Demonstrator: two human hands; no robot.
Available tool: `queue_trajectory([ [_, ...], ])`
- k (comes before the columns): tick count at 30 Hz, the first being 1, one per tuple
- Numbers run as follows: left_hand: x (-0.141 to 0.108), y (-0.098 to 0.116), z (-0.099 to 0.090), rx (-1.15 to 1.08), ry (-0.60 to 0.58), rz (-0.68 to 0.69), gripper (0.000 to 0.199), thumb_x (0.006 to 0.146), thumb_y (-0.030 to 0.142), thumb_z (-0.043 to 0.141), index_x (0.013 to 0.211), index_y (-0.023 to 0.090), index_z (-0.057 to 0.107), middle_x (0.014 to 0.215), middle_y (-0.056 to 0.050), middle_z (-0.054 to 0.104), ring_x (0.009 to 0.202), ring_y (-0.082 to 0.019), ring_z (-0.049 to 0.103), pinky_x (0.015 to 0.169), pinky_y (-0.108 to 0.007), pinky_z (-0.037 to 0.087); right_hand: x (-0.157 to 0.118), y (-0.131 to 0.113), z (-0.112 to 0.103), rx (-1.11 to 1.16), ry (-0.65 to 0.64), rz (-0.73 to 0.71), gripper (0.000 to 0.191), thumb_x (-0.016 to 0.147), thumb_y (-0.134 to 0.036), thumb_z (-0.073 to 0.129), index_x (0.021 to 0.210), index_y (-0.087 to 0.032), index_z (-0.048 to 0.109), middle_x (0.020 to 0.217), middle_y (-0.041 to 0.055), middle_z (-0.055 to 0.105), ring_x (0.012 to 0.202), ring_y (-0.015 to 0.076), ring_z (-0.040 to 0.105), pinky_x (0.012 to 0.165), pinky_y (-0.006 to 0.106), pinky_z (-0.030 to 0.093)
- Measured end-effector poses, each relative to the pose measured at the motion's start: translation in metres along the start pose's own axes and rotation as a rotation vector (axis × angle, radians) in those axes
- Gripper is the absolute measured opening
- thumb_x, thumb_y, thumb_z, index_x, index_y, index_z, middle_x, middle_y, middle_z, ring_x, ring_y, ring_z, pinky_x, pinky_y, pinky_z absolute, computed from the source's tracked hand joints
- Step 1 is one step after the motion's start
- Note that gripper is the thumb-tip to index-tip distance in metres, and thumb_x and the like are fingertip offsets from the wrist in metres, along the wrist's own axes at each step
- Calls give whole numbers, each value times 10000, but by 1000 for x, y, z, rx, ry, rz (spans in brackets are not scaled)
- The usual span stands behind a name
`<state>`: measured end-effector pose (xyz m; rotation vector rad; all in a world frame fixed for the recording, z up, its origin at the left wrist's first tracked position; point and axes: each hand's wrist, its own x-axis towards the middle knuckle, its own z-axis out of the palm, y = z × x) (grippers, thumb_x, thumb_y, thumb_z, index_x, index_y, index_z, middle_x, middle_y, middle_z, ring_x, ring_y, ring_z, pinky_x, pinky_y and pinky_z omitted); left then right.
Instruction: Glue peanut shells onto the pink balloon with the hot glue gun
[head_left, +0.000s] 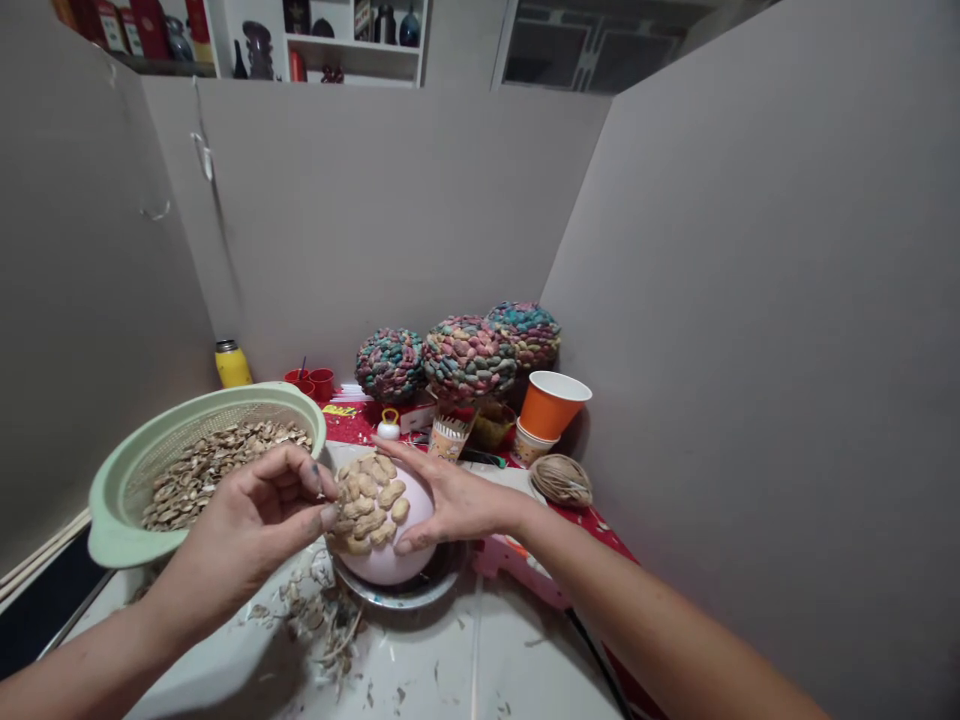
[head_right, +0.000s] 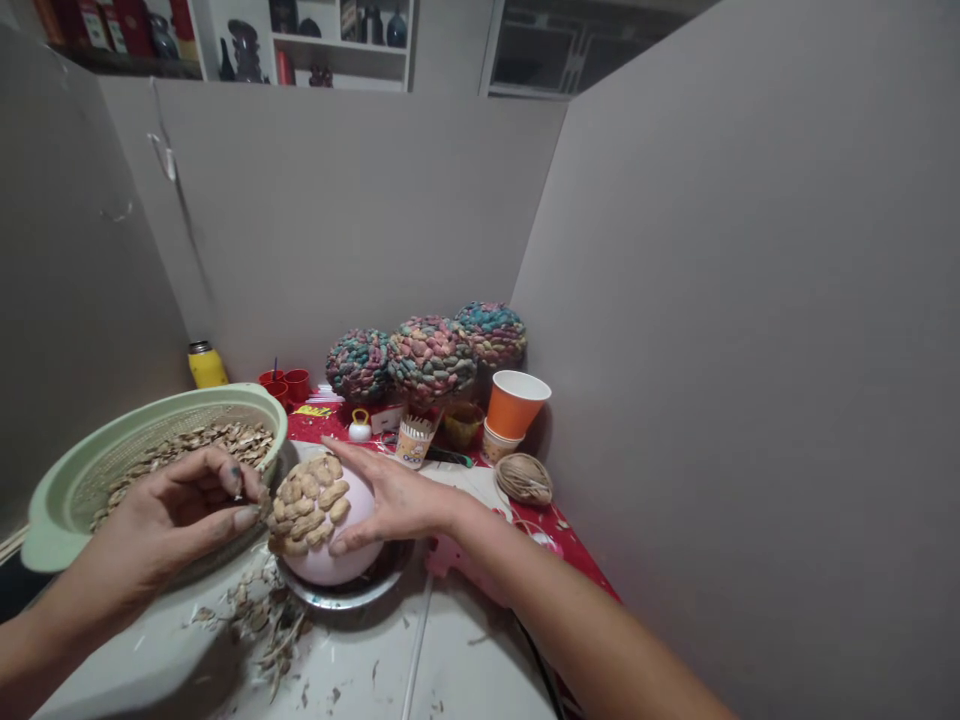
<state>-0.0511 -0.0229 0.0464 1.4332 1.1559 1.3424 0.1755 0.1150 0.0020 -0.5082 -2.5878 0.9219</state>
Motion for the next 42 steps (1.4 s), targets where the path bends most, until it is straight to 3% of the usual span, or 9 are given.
queue_trajectory([
  [8,-1,-8,11,206,9,46,96,776,162,680,793,198,593,794,12,635,751,-134,633,702,-234,536,-19,-3,23,-212,168,-99,1086,691,-477,837,1548,-269,202,1543,162,369,1410,333,353,1140,543,297],
  [15,-4,-22,27,501,7,262,107,781,90,606,778,197,605,709,30,621,651,-120,594,616,-222,493,-21,-9,28,-260,203,-122,1057,708,-473,831,1536,-283,202,1526,153,387,1392,322,376,1146,536,285],
  [23,0,-24,32,702,-16,491,123,839,77,592,841,199,576,767,18,626,672,-114,587,631,-221,471,-22,-12,28,-278,187,-91,1023,714,-490,822,1526,-246,249,1508,163,405,1394,303,365,1123,509,338],
  [36,11,-19,42,829,-107,404,125,828,87,533,766,191,562,703,10,594,630,-131,548,595,-238,436,-24,-14,28,-271,195,-90,1000,717,-503,809,1513,-204,283,1488,185,416,1383,307,368,1116,511,340],
  [42,11,-19,41,855,-148,450,138,841,81,529,766,189,575,710,-2,605,651,-140,558,611,-247,441,-24,-13,28,-276,185,-80,990,717,-501,812,1505,-204,292,1491,181,415,1383,307,362,1124,504,332],
])
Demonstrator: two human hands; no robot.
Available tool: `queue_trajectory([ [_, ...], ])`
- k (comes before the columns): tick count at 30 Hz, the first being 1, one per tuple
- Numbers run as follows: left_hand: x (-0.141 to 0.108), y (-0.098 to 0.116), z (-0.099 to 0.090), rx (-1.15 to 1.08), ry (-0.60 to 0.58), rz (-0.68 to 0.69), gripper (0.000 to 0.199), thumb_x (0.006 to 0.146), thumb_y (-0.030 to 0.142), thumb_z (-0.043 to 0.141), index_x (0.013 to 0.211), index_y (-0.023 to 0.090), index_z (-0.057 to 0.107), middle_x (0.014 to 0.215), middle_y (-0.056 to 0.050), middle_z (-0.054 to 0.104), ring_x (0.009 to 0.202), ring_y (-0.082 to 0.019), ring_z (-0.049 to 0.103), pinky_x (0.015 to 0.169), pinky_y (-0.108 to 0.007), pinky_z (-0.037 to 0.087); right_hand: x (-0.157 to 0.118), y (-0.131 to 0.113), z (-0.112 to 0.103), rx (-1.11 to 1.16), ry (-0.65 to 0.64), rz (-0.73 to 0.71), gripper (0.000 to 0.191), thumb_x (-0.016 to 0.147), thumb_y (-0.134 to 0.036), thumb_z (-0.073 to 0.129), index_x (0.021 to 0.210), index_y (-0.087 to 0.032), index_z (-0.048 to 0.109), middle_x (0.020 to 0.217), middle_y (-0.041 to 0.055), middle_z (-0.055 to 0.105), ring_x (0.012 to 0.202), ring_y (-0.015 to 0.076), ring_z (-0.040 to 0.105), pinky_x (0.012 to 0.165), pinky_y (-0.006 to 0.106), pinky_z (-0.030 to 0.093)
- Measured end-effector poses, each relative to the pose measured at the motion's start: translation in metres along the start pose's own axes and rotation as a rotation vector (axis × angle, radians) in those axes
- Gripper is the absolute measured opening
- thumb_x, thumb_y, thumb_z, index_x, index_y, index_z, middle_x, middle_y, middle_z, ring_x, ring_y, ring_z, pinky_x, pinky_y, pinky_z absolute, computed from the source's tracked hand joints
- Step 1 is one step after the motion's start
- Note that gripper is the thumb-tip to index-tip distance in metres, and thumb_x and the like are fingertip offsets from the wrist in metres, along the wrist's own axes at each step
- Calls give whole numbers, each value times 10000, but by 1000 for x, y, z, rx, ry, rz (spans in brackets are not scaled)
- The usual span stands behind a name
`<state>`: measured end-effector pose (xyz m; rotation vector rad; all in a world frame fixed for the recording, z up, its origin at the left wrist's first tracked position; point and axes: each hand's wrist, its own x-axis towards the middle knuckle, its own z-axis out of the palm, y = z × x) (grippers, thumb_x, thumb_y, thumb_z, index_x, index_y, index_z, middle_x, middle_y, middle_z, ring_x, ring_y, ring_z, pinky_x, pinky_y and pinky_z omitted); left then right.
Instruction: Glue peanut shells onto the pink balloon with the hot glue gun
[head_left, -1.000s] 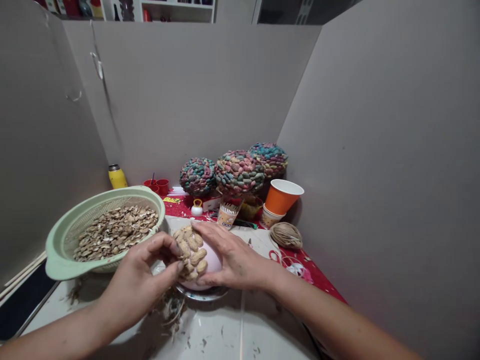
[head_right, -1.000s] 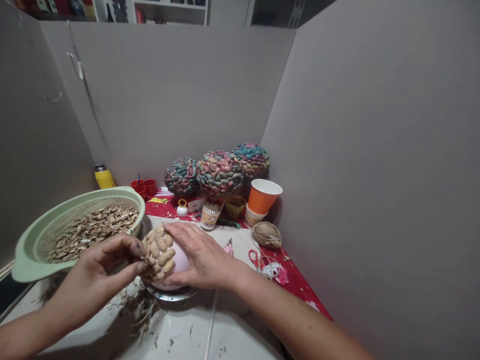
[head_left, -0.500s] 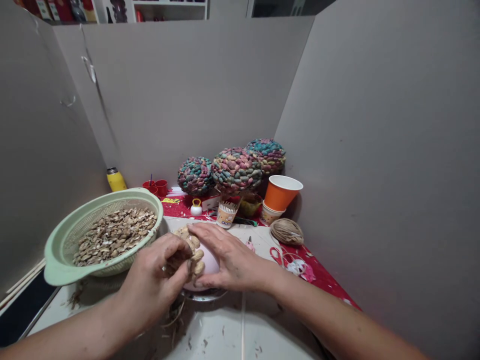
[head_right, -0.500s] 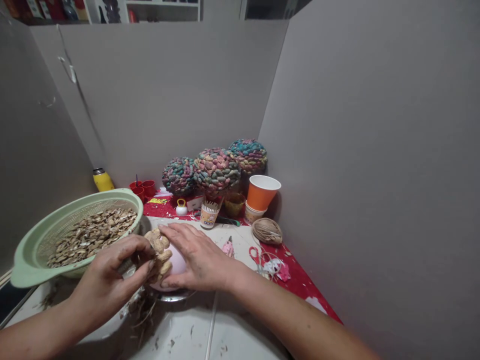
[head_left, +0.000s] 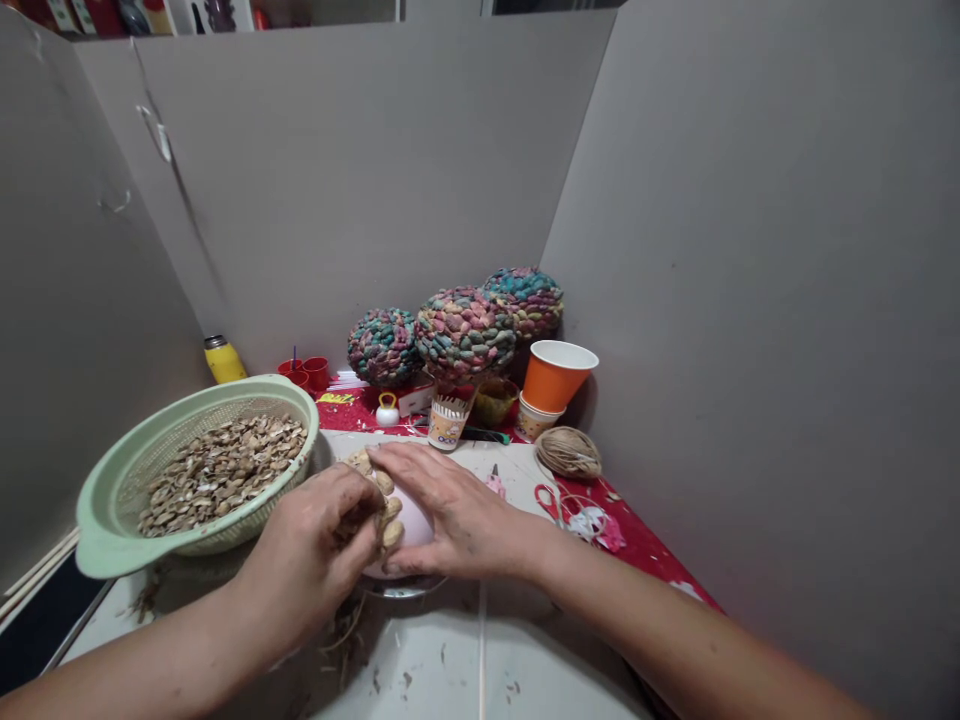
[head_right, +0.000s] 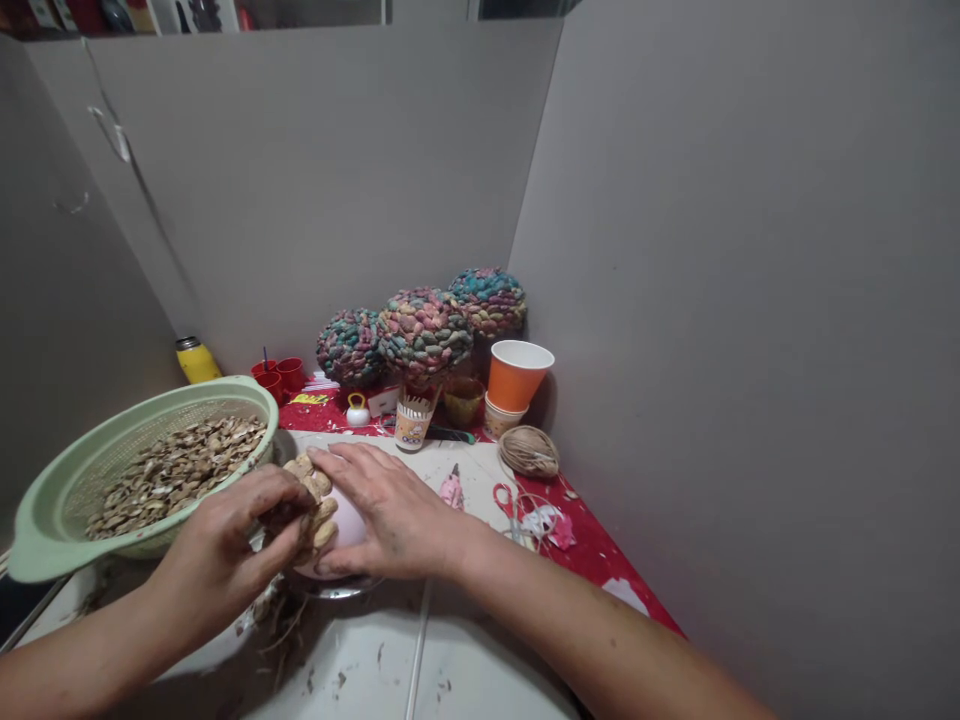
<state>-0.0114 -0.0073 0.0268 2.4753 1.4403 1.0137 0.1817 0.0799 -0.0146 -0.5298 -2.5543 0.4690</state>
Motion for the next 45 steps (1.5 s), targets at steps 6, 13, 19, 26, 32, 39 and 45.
queue_trajectory([
  [6,-2,-1,-1,-71,37,84,143,873,78,532,812,190,597,793,-32,655,746,-147,613,684,-247,489,-1,-1,2,-2,3,2,987,726,-534,798,1506,-200,293,1489,189,413,1385,318,361,1122,521,334],
  [13,-9,-6,3,-28,134,180,190,853,43,542,946,199,596,878,-67,697,826,-174,667,735,-265,530,-4,-5,-8,140,-3,8,924,782,-487,742,1526,-234,256,1535,163,377,1416,308,338,1143,531,300],
  [19,-12,-8,10,-11,172,147,207,854,54,556,985,215,546,822,-26,667,744,-152,643,699,-250,525,0,-10,-9,326,101,144,644,924,-334,519,1514,-245,276,1529,140,410,1355,283,446,1104,536,358],
  [26,-15,-11,14,-73,171,42,188,871,112,562,1031,210,548,861,-31,666,754,-157,654,688,-253,533,7,-18,-4,242,145,220,730,823,-238,594,1493,-243,304,1510,136,441,1325,306,471,1098,568,365],
  [32,-28,-20,15,-126,317,-38,281,860,86,564,1092,245,562,908,-18,683,807,-162,664,761,-265,536,7,-21,-6,269,147,261,717,817,-272,608,1477,-210,333,1485,148,462,1346,307,452,1105,545,368],
  [39,-36,-36,33,-204,261,-72,380,929,124,490,1274,268,563,1414,-81,562,1343,-238,482,1136,-447,380,7,-21,-2,206,188,231,661,827,-261,619,1444,-246,381,1442,125,513,1299,292,504,1082,534,400],
  [45,-36,-47,51,-250,199,-70,411,968,159,441,1355,257,538,1490,-91,505,1434,-232,368,1170,-510,320,5,-21,-9,91,342,-5,354,874,-217,627,1224,-246,578,1221,113,628,1156,251,586,978,460,487],
])
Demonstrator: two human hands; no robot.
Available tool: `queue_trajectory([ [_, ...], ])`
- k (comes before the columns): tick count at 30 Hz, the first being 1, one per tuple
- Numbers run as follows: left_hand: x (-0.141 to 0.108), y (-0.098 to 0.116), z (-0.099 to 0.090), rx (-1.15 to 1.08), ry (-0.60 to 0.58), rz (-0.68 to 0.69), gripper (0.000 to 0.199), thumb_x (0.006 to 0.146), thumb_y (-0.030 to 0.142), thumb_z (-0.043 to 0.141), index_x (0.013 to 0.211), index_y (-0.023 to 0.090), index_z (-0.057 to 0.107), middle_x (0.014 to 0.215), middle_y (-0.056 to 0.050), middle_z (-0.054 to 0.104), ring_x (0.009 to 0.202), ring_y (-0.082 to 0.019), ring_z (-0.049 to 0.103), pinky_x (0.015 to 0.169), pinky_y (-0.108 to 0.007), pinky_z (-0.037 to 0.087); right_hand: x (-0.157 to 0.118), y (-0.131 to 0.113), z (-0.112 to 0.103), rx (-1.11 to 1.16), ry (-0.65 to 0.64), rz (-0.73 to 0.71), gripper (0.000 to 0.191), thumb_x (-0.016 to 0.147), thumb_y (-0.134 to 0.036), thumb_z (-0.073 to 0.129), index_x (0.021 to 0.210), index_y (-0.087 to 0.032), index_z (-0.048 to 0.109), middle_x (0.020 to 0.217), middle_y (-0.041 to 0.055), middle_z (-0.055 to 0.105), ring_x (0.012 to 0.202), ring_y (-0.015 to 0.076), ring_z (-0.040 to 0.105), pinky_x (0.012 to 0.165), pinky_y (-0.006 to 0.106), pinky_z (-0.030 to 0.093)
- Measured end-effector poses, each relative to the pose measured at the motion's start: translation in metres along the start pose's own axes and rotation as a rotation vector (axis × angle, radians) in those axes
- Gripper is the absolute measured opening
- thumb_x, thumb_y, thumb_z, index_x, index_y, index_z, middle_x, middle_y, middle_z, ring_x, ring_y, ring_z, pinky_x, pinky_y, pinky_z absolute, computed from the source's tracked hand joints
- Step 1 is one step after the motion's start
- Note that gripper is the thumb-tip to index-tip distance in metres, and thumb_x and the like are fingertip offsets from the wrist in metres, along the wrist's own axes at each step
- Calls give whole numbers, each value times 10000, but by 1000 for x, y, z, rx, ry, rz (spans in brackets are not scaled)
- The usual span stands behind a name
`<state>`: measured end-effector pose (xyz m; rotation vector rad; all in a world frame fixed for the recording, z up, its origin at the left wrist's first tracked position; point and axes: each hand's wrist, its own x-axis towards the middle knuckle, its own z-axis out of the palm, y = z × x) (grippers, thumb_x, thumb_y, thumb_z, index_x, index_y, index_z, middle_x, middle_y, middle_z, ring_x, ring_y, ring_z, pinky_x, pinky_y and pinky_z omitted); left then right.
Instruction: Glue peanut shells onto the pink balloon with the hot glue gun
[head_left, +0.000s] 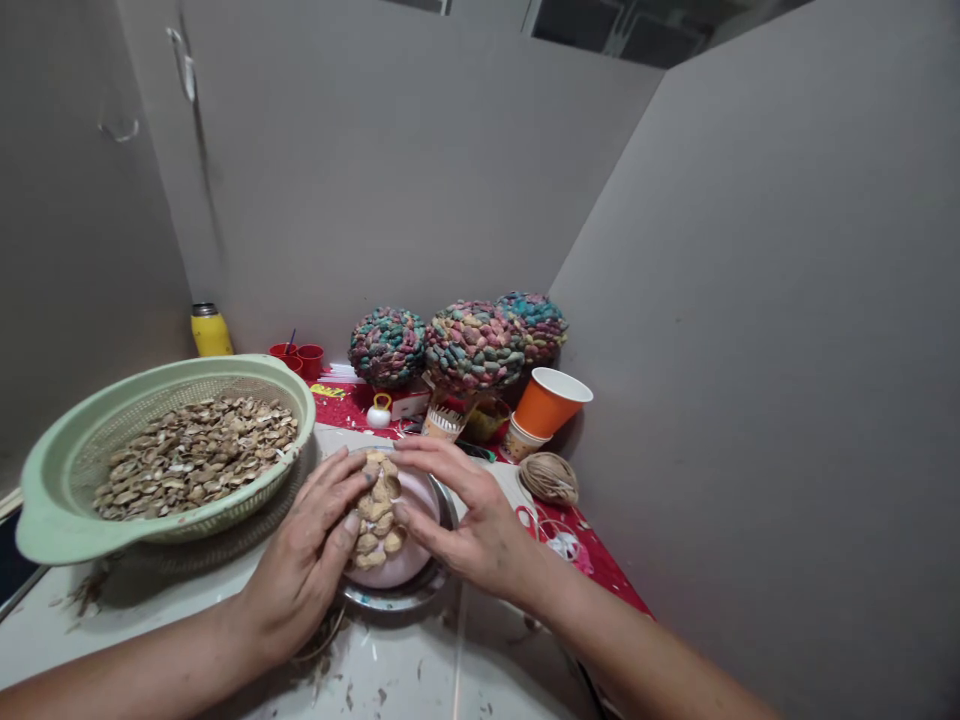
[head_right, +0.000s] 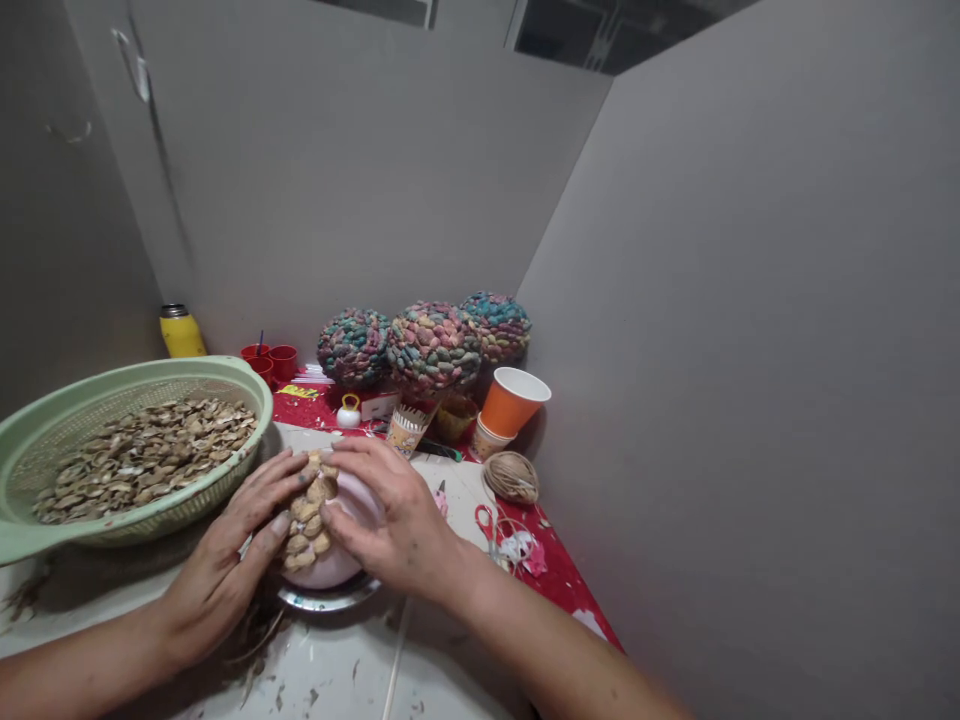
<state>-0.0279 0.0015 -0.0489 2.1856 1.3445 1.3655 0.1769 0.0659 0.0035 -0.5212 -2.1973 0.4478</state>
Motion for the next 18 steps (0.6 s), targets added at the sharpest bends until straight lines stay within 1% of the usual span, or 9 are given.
queue_trajectory([
  [2,-1,-1,1,-11,8,4,414,966,158,444,1356,260,542,1486,-93,511,1431,-238,373,1166,-523,323,1,-4,-5,-36,30,-127,197,901,-175,602,1086,-237,632,1033,82,662,966,214,627,844,396,521],
  [4,-1,-1,2,-25,17,13,420,962,153,447,1354,261,549,1481,-95,518,1425,-245,384,1160,-528,330,4,-10,-9,-104,-17,-226,127,918,-149,580,1004,-216,645,896,59,663,822,190,605,744,358,497],
  [7,-1,2,2,-42,22,33,417,956,147,450,1343,258,562,1464,-101,536,1412,-252,406,1154,-522,344,8,-14,-10,-203,-119,-319,104,948,-159,548,967,-180,648,832,63,668,756,186,571,697,345,449],
  [11,0,2,3,-30,14,38,407,959,147,452,1334,254,571,1462,-95,539,1412,-247,406,1160,-503,347,9,-10,-8,-252,-228,-306,119,964,-156,529,941,-181,643,801,51,669,737,176,560,700,330,424],
  [15,-1,-1,7,3,10,63,398,960,135,442,1322,239,571,1454,-99,544,1408,-245,410,1156,-505,355,9,-8,-10,-247,-285,-296,138,978,-166,500,958,-183,635,804,51,662,746,175,554,711,328,418],
  [18,0,-3,9,18,20,102,392,960,115,437,1319,217,556,1452,-112,536,1411,-227,401,1152,-485,369,11,-10,-13,-268,-338,-291,130,971,-151,516,935,-173,639,795,49,653,747,173,548,716,325,413],
])
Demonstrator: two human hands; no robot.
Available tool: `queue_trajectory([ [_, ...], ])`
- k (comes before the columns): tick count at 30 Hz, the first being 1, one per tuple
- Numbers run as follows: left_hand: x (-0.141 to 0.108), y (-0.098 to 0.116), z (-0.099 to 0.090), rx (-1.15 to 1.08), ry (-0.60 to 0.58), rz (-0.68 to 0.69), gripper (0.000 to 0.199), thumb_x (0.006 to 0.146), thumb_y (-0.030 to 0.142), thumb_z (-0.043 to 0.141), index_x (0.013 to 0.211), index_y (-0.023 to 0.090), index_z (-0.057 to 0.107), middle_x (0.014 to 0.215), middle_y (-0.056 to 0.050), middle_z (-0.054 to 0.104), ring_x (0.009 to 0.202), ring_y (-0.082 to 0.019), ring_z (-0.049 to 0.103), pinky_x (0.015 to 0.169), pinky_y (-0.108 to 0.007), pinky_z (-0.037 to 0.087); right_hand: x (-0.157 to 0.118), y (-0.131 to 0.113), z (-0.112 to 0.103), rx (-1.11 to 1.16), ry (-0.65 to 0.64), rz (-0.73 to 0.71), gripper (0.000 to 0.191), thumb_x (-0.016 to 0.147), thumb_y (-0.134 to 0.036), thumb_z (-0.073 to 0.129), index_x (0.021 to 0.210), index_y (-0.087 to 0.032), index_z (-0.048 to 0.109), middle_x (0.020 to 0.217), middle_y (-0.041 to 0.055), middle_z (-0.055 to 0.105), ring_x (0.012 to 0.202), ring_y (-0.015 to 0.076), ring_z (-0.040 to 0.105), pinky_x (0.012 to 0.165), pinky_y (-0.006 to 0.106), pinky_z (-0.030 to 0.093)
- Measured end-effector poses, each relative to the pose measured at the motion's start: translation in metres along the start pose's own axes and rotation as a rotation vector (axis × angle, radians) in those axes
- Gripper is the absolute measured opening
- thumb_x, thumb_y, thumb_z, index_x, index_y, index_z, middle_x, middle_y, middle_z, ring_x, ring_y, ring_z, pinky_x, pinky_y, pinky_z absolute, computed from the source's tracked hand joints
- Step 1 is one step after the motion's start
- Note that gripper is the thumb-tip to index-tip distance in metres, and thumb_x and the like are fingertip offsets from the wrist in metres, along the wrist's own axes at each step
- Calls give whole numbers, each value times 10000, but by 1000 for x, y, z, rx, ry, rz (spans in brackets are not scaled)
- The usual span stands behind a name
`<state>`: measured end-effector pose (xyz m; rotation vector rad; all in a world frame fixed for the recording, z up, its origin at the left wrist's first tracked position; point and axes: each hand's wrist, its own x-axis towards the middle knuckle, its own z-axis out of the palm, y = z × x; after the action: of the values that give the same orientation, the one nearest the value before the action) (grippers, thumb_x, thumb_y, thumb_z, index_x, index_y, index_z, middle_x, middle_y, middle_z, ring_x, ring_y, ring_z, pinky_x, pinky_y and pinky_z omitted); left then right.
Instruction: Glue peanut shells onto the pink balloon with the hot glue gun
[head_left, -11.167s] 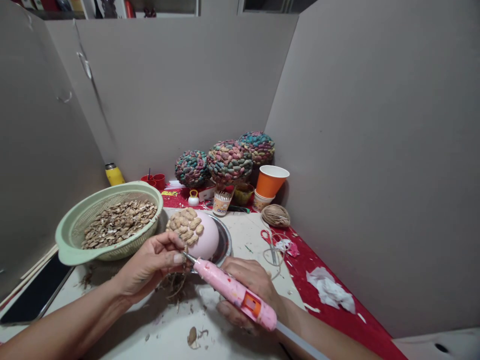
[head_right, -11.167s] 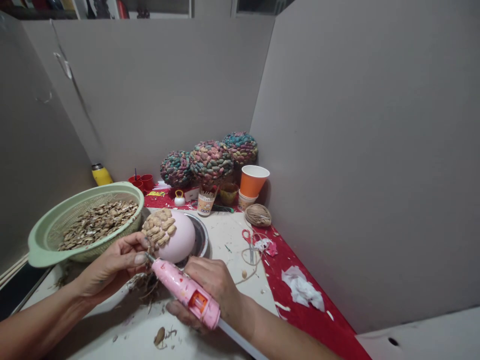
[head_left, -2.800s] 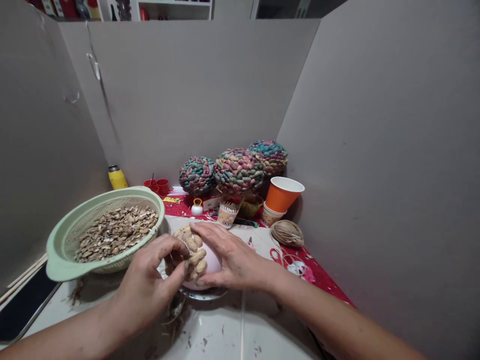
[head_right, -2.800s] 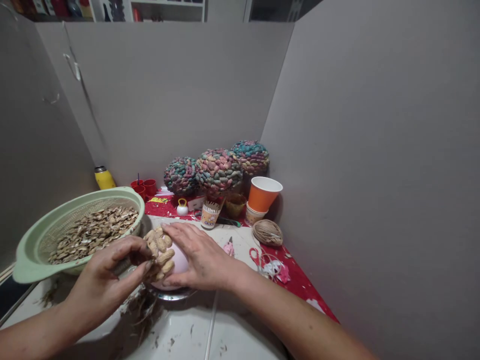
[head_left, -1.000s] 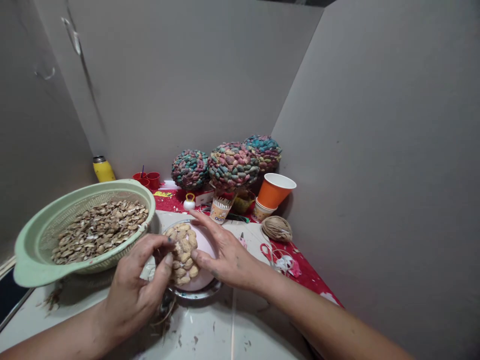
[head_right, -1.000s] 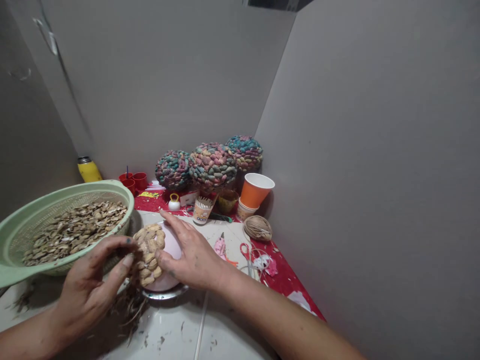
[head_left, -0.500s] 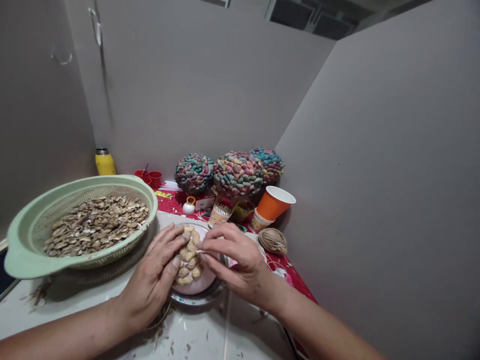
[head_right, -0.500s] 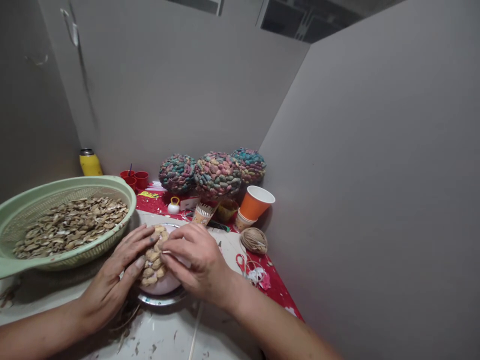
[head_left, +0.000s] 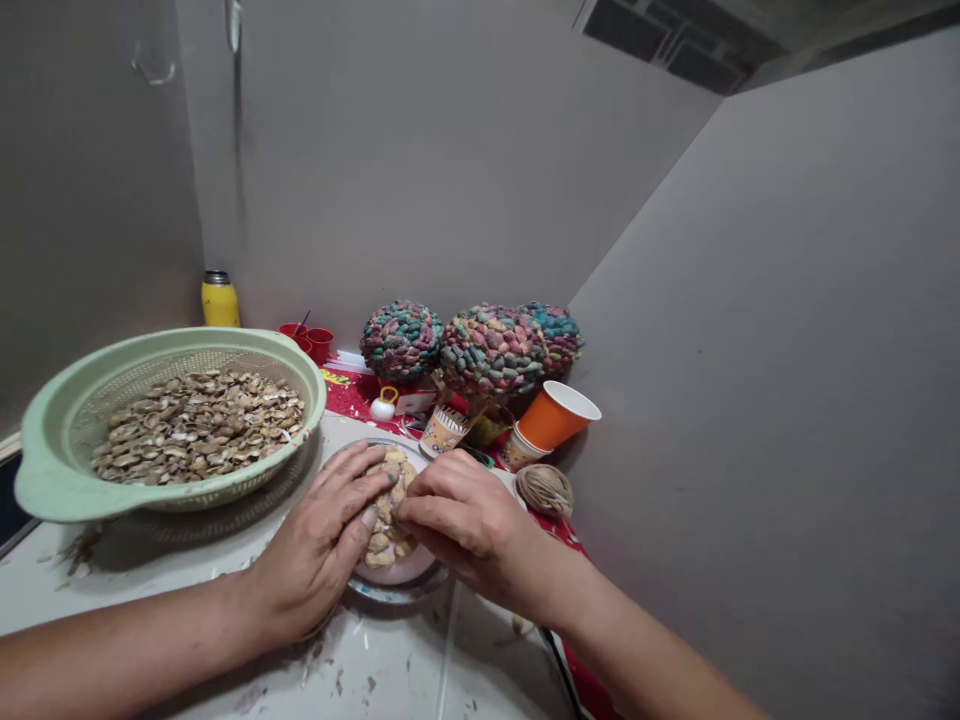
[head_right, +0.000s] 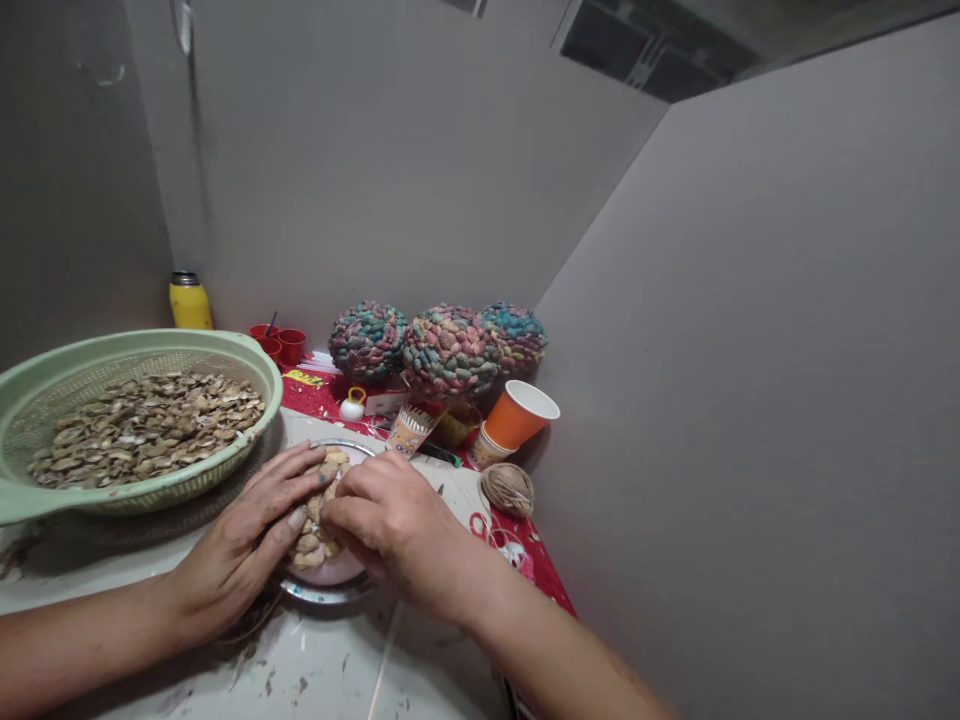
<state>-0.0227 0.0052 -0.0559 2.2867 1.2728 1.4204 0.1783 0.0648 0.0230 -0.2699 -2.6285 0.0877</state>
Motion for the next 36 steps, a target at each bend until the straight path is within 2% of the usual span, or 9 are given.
queue_trajectory([
  [5,3,-1,0,-9,0,53,382,962,95,433,1314,198,538,1438,-125,542,1413,-208,391,1153,-468,368,3,0,-4,13,-49,-6,152,962,-123,514,894,-167,642,786,47,652,742,163,549,718,315,413],
  [9,5,1,-3,-22,-25,13,362,980,149,424,1315,192,554,1446,-125,539,1408,-221,399,1156,-470,362,4,-1,-5,15,-51,12,144,966,-139,511,920,-166,644,805,58,660,750,168,561,714,322,429],
  [12,4,1,-6,-46,-35,-9,365,989,203,423,1328,193,558,1469,-123,520,1413,-234,395,1164,-474,346,2,-3,-8,61,18,-4,119,947,-124,537,1022,-158,623,859,78,690,792,181,599,738,343,459],
  [17,2,-2,-7,-90,-33,-38,379,1001,277,414,1350,233,557,1498,-93,495,1431,-251,368,1179,-486,314,-13,-5,-9,31,223,26,295,933,-132,540,1221,-193,555,1082,127,678,977,223,625,830,397,505],
  [21,0,-4,-6,-125,-43,-49,408,1013,326,380,1392,268,517,1537,-63,449,1453,-250,327,1198,-488,272,-28,-4,8,-102,179,38,477,976,-316,499,1428,-191,408,1430,198,471,1327,304,436,1039,513,416],
  [24,-2,-7,-5,-137,-44,-78,449,1020,354,348,1447,261,448,1545,-71,436,1459,-246,313,1202,-480,266,-35,-3,23,-180,67,39,517,986,-423,475,1451,-213,392,1485,187,423,1385,321,359,1081,537,367],
  [27,-5,-13,-3,-136,-48,-106,491,1017,374,350,1495,266,371,1572,-72,393,1466,-254,297,1209,-471,251,-39,-2,25,-154,106,48,591,1001,-450,428,1526,-231,264,1527,185,356,1408,313,332,1091,537,358],
  [30,-8,-19,-2,-126,-57,-121,511,1014,367,363,1519,314,307,1616,-50,305,1480,-260,262,1216,-481,218,-47,-2,19,-95,231,109,626,1009,-420,415,1559,-247,172,1547,167,327,1404,304,350,1092,524,371],
  [36,-15,-30,0,-110,34,-111,693,951,418,502,1553,347,165,1658,-82,142,1500,-334,177,1191,-569,210,-76,0,22,-139,267,319,582,967,-305,535,1507,-279,320,1468,131,471,1342,274,451,1077,485,419],
])
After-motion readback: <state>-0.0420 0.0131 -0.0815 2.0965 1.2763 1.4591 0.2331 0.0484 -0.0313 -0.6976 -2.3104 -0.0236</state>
